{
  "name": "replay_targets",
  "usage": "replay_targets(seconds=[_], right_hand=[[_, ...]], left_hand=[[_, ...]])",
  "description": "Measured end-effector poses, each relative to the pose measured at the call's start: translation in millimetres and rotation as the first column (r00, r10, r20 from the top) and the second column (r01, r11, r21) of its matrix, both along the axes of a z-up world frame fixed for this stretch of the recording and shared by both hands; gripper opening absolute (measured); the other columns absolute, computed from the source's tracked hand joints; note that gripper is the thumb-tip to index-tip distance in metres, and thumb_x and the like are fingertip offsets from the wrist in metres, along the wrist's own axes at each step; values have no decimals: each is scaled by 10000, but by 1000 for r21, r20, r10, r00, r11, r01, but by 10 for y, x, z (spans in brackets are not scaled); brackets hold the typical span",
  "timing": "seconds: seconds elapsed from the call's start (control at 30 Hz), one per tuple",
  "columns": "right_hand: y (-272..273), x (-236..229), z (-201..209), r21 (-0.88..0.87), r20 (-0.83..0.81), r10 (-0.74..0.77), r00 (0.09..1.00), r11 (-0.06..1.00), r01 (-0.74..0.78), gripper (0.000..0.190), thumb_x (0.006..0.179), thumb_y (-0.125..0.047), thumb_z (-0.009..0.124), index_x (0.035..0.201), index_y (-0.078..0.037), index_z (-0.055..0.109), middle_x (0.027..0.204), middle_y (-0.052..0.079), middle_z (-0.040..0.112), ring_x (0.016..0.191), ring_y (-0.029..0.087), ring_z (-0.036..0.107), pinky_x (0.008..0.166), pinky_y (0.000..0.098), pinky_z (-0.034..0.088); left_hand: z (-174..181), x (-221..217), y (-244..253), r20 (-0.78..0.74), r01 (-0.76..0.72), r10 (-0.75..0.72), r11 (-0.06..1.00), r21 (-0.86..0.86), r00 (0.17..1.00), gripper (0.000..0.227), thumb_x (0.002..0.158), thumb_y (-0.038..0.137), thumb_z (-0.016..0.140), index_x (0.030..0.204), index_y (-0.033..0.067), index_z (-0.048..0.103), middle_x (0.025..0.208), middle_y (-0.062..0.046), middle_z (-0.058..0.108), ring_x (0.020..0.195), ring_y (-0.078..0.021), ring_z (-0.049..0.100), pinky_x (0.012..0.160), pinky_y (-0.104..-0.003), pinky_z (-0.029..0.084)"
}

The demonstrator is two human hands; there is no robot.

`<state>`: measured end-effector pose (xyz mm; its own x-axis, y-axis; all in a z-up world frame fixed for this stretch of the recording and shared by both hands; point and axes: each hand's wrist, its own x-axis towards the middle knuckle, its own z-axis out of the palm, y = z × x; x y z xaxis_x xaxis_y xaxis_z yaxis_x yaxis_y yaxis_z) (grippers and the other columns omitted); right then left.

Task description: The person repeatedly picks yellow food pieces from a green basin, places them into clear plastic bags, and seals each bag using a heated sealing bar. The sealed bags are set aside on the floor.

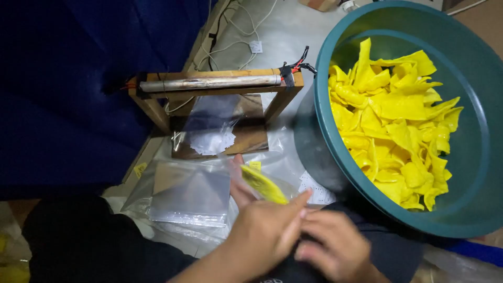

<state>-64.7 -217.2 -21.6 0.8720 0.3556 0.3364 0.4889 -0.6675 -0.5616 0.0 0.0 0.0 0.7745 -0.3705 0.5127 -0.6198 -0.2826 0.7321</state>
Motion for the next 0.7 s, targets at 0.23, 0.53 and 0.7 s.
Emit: replay_targets(seconds=[0.23, 0.53, 0.7], right_hand=[[-12, 497, 660, -383, 54, 182, 982, 912, -148, 278, 1049, -239, 448, 985, -156, 706, 1069, -12, 749, 853, 197, 657, 701, 339, 435], [-995, 2173, 606, -388, 173, -199, 965, 887, 252, 205, 1035, -147, 735, 1158, 16, 715, 1137, 185, 723, 1049, 322, 681, 875, 445, 523], [-1330, 2759, -190, -732, -179, -463, 868, 652, 197, 706, 903, -70, 708, 1543, -118, 413, 1541, 233, 461, 1379, 453, 454, 1134, 556, 382]], left_hand=[[-119, 135, -21, -236, -30, 5, 994, -102, 972, 1137, 779, 613, 709, 1574, 5, 168, 1145, -11, 778, 1508, -437, 398, 1117, -750, -234], [-558, 142, 185, -636, 170, -302, 950, -262, 710, 449, 951, 282, 649, 1334, 49, 624, 1236, -37, 737, 1124, -149, 684, 972, -307, 499], [-757, 58, 102, -653, -23, -658, 698, -716, 374, 583, 830, 90, 827, 1341, 23, 556, 1276, -53, 672, 1207, -134, 628, 1075, -305, 487]])
